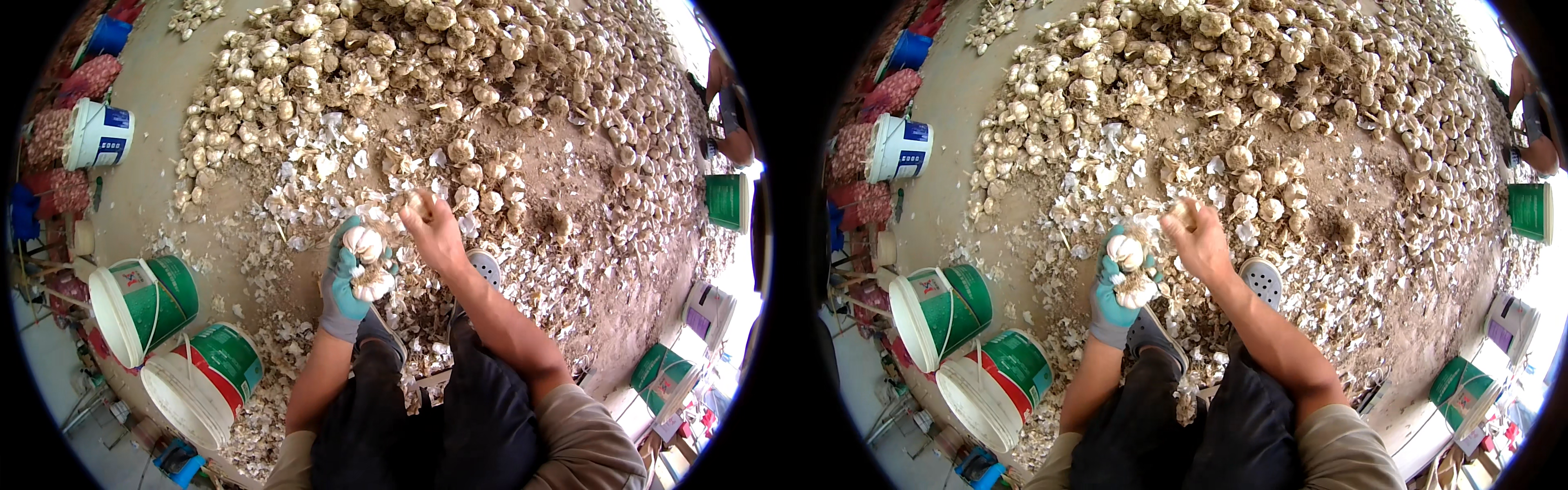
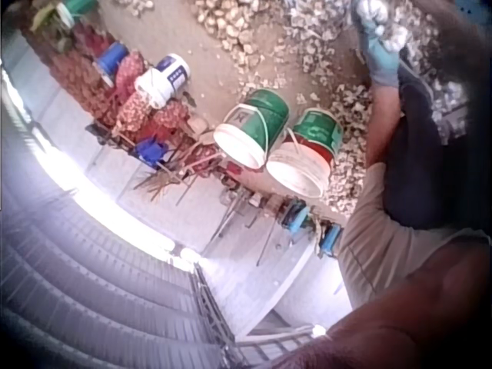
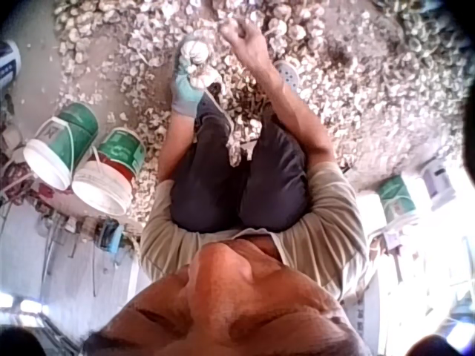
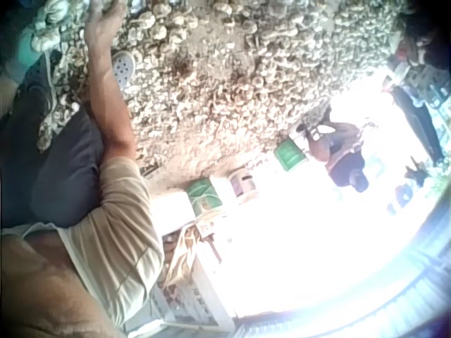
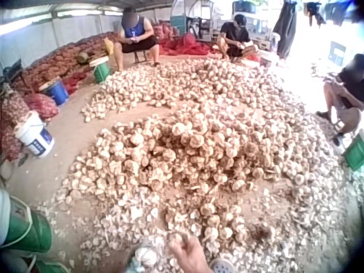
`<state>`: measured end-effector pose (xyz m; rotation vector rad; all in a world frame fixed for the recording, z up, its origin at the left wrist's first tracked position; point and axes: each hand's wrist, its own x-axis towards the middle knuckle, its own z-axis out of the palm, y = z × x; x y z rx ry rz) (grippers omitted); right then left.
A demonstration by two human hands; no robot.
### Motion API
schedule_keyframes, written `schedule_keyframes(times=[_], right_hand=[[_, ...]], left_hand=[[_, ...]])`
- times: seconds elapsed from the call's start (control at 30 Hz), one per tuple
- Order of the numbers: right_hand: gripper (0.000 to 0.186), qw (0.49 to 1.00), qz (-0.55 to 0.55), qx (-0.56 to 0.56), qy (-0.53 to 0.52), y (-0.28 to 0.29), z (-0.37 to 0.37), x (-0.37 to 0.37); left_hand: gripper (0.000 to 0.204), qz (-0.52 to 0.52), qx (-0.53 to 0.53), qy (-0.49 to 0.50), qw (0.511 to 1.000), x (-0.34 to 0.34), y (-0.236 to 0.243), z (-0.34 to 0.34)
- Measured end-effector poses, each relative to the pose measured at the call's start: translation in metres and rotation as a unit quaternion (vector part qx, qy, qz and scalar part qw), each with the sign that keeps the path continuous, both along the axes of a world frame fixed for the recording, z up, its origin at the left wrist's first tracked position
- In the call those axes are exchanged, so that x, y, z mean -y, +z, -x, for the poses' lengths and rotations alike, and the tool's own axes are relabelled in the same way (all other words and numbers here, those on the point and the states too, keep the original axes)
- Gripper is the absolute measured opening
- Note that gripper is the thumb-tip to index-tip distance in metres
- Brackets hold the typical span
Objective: The person sits on the floor surrounded by a large pile of garlic bulbs and peels them by hand. They pick up individual bulbs, remove the dry outer skins, and place the cleaned garlic into a white bucket to their left.
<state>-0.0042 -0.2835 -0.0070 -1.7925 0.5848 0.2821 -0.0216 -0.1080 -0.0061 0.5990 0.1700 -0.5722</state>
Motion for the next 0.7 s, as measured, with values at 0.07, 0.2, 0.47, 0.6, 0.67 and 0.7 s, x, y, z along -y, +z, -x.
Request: schedule_keyframes(times=[0.07, 0.2, 0.47, 0.6, 0.67, 0.7], right_hand=[[0.048, 0.986, -0.039, 0.068, 0.148, 0.020, 0.008, -0.004], [0.028, 0.956, -0.277, 0.082, 0.043, 0.023, 0.014, -0.018], [0.016, 0.990, -0.125, -0.063, -0.032, 0.032, 0.003, -0.028], [0.025, 0.985, 0.020, -0.145, -0.095, -0.008, 0.004, 0.015], [0.044, 0.977, 0.205, 0.063, 0.010, -0.029, 0.023, 0.006], [0.060, 0.989, 0.140, 0.037, 0.027, -0.024, 0.026, -0.012]], left_hand=[[0.054, -0.116, -0.005, 0.043, 0.992, -0.006, -0.001, -0.004], [0.059, -0.341, 0.106, -0.045, 0.933, -0.001, 0.010, -0.005], [0.058, -0.083, -0.096, -0.004, 0.992, -0.004, -0.009, 0.004], [0.044, 0.225, -0.178, 0.004, 0.958, -0.012, -0.017, 0.002], [0.041, 0.214, -0.226, 0.023, 0.950, -0.021, -0.028, 0.000], [0.048, 0.129, -0.241, 0.071, 0.959, -0.033, -0.034, 0.005]])
